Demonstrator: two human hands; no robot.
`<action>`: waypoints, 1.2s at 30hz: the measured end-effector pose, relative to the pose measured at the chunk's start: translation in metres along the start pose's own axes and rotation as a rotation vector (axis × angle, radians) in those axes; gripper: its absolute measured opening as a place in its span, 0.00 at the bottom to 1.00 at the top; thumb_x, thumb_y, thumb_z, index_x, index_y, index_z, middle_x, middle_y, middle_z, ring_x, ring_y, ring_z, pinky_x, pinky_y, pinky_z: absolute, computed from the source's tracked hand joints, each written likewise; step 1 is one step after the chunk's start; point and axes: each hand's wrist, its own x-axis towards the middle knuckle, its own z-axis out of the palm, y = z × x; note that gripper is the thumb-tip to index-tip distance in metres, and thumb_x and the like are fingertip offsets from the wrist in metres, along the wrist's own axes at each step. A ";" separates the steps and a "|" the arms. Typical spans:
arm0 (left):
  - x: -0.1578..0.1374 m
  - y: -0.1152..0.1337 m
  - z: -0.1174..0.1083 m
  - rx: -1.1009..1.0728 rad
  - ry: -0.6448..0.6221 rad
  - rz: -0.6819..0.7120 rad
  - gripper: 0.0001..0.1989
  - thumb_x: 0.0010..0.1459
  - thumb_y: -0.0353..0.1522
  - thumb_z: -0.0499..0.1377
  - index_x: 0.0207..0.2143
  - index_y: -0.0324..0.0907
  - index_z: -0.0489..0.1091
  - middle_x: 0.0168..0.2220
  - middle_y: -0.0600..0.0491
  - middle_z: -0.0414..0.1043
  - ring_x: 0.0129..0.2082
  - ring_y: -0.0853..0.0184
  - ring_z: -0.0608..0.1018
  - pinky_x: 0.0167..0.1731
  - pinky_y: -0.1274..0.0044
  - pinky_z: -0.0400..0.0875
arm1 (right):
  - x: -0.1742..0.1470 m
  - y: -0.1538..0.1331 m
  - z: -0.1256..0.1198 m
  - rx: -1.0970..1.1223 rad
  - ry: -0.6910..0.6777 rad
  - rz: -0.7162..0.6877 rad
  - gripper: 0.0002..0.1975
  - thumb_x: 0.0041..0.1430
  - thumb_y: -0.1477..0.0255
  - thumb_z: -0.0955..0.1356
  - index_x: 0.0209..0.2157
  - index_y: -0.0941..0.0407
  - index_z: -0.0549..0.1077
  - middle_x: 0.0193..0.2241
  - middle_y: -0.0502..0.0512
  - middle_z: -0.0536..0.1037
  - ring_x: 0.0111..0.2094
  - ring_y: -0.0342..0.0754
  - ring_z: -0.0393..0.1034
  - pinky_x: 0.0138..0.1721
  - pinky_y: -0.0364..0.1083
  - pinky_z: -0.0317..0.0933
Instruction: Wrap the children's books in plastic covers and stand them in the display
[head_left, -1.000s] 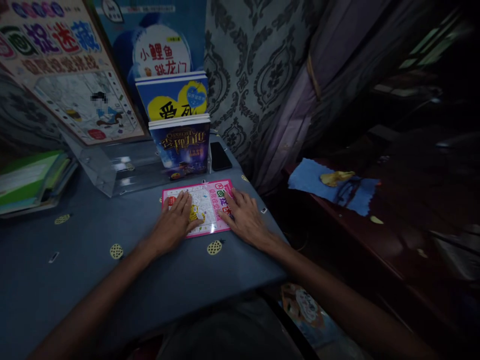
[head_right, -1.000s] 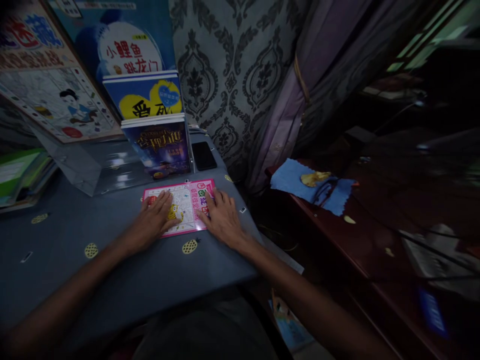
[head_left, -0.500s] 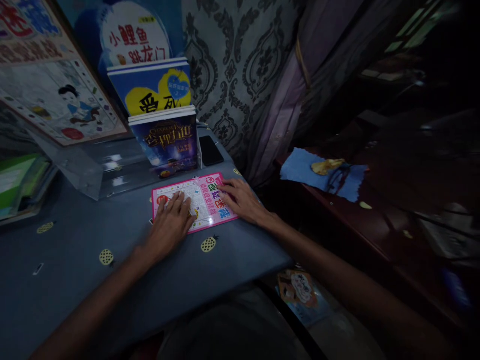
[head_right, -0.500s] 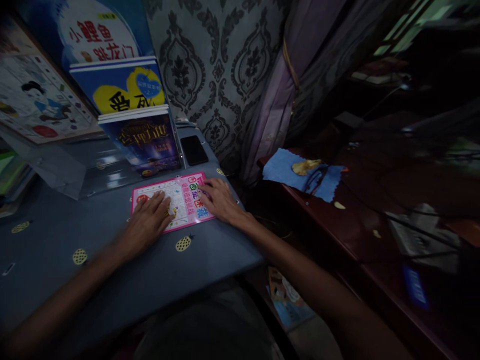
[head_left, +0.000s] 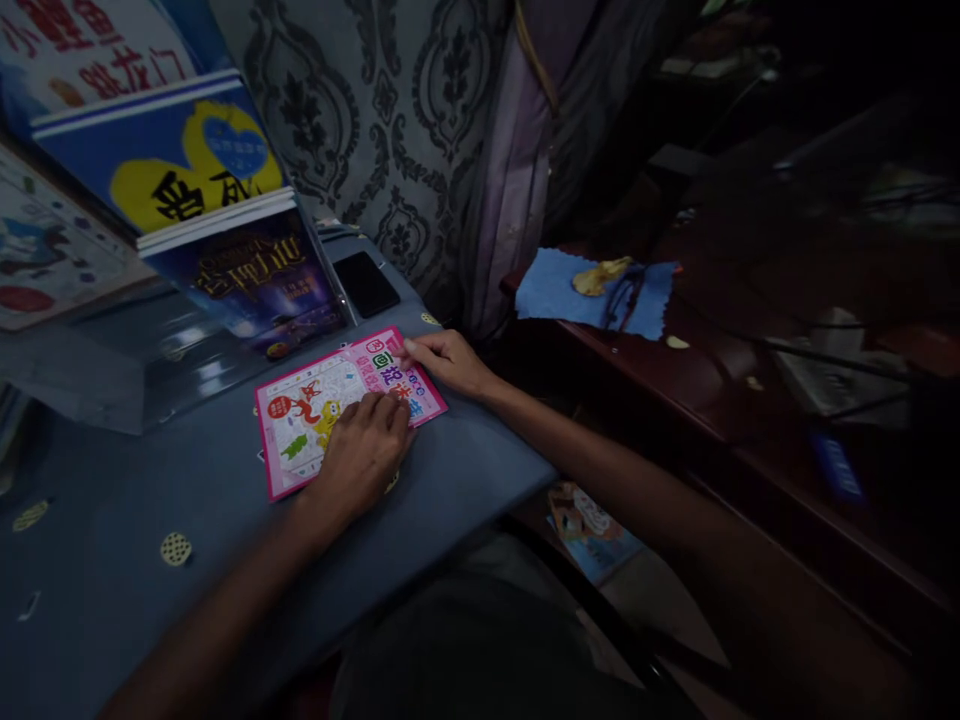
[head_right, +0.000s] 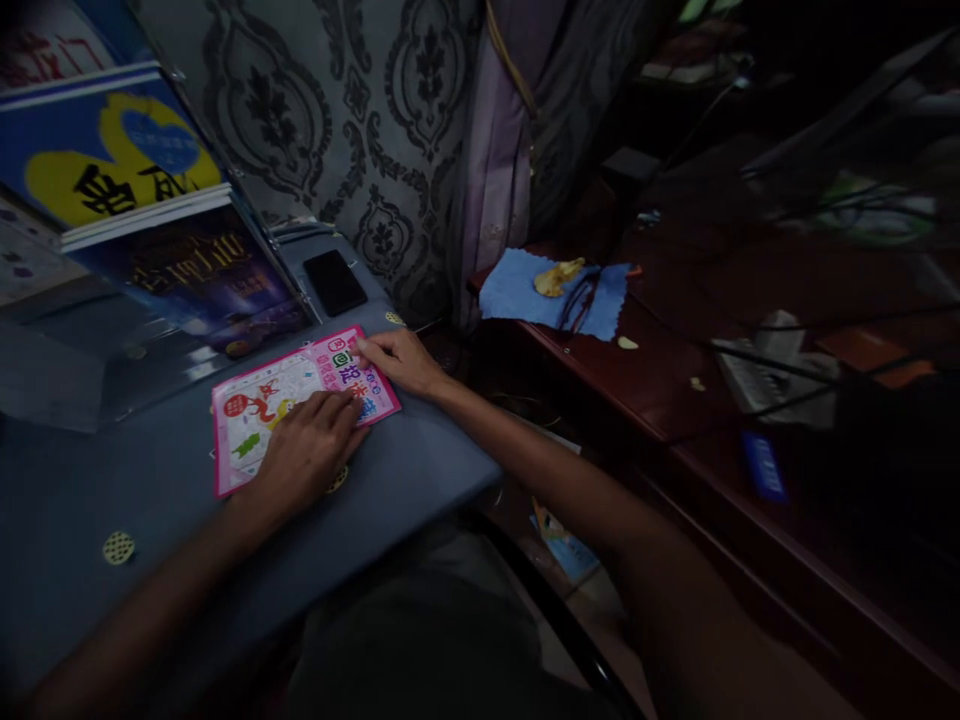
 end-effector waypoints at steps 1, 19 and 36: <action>0.001 0.001 0.000 0.015 0.006 0.010 0.13 0.69 0.32 0.55 0.51 0.36 0.72 0.54 0.41 0.76 0.52 0.53 0.77 0.47 0.63 0.77 | -0.001 -0.001 -0.001 0.001 -0.008 -0.003 0.26 0.68 0.54 0.63 0.27 0.57 0.81 0.35 0.57 0.85 0.42 0.50 0.79 0.44 0.46 0.68; -0.002 0.000 0.011 0.045 0.090 0.075 0.15 0.71 0.29 0.50 0.49 0.35 0.75 0.51 0.39 0.79 0.52 0.53 0.80 0.47 0.64 0.79 | -0.034 -0.013 -0.013 0.014 -0.053 0.016 0.25 0.68 0.56 0.64 0.27 0.57 0.81 0.28 0.54 0.83 0.35 0.48 0.77 0.42 0.45 0.66; 0.004 0.001 -0.003 -0.012 0.034 0.047 0.15 0.69 0.27 0.50 0.45 0.37 0.76 0.49 0.41 0.79 0.48 0.55 0.82 0.46 0.66 0.79 | -0.043 -0.014 -0.017 0.093 -0.061 0.031 0.18 0.66 0.59 0.66 0.35 0.57 0.82 0.31 0.53 0.84 0.35 0.46 0.76 0.43 0.46 0.67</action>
